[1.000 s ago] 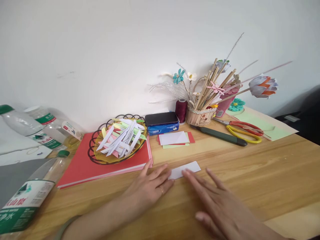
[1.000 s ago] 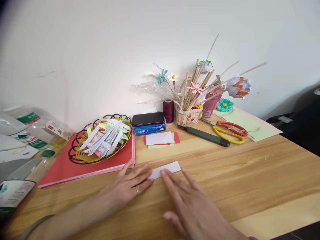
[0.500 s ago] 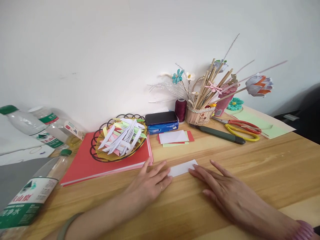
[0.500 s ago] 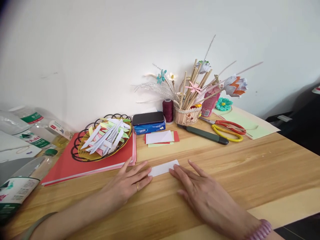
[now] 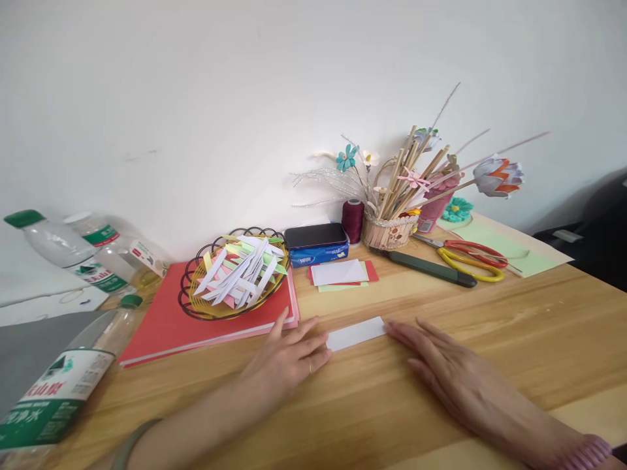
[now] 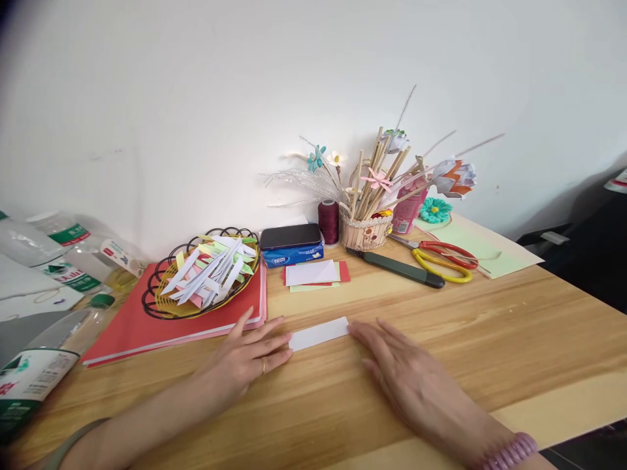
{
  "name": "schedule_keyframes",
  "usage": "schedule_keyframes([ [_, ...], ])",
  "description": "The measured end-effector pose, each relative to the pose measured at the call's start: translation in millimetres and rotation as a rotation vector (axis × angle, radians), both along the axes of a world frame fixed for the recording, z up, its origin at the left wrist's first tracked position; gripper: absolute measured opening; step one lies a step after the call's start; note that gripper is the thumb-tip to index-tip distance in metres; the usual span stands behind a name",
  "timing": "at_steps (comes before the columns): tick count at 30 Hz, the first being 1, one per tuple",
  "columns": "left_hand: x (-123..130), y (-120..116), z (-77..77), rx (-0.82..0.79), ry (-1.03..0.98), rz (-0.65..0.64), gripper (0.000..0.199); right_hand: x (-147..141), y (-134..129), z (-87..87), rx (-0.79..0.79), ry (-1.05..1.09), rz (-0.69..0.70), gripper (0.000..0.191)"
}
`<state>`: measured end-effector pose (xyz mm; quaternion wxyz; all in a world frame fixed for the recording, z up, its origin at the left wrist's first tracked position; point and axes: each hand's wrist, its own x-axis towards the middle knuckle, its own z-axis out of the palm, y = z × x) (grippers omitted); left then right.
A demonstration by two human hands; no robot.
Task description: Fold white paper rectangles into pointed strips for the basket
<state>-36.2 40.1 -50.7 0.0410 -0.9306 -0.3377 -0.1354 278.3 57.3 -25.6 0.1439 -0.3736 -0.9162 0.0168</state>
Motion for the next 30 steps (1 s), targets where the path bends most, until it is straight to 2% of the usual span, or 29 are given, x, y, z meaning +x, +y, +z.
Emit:
schedule_keyframes([
  [5,-1.1,1.4,0.5,-0.033,-0.009,0.000,0.029,4.2,8.9,-0.6,0.057,0.030,0.024,0.035],
  [10,2.0,1.2,8.3,0.009,0.003,-0.019,0.028,-21.4,18.7,8.1,-0.021,0.133,-0.090,0.029],
  [13,6.4,-0.6,18.0,0.062,-0.004,-0.038,0.030,-33.2,21.9,9.9,-0.053,0.160,-0.072,0.010],
  [16,12.9,-5.4,26.2,0.156,-0.171,-0.014,0.030,-37.3,18.5,10.9,-0.043,0.182,-0.088,0.013],
  [18,17.9,-10.8,30.6,0.120,-0.343,0.023,0.029,-39.4,12.2,12.3,0.041,0.221,-0.093,0.012],
  [21,25.7,-20.0,37.4,-0.152,-0.564,0.159,0.028,-46.5,-1.3,15.0,0.273,0.278,-0.037,0.011],
  [22,28.3,-22.6,39.8,-0.325,-0.611,0.231,0.027,-49.9,-6.2,15.8,0.327,0.281,-0.004,0.012],
  [23,31.0,-24.4,42.1,-0.570,-0.655,0.296,0.028,-53.8,-11.0,16.4,0.351,0.282,0.034,0.013],
  [24,33.6,-25.6,44.0,-0.846,-0.703,0.325,0.033,-57.7,-15.5,16.7,0.345,0.285,0.090,0.014],
  [25,36.2,-25.9,45.5,-1.051,-0.794,0.301,0.039,-61.7,-19.5,17.0,0.327,0.294,0.158,0.017],
  [27,40.8,-24.5,46.8,-1.249,-0.960,0.264,0.041,-69.1,-26.1,17.9,0.275,0.311,0.299,0.028],
  [30,45.0,-20.2,46.1,-1.306,-1.087,0.288,0.033,-76.0,-30.9,22.0,0.195,0.321,0.352,0.026],
])
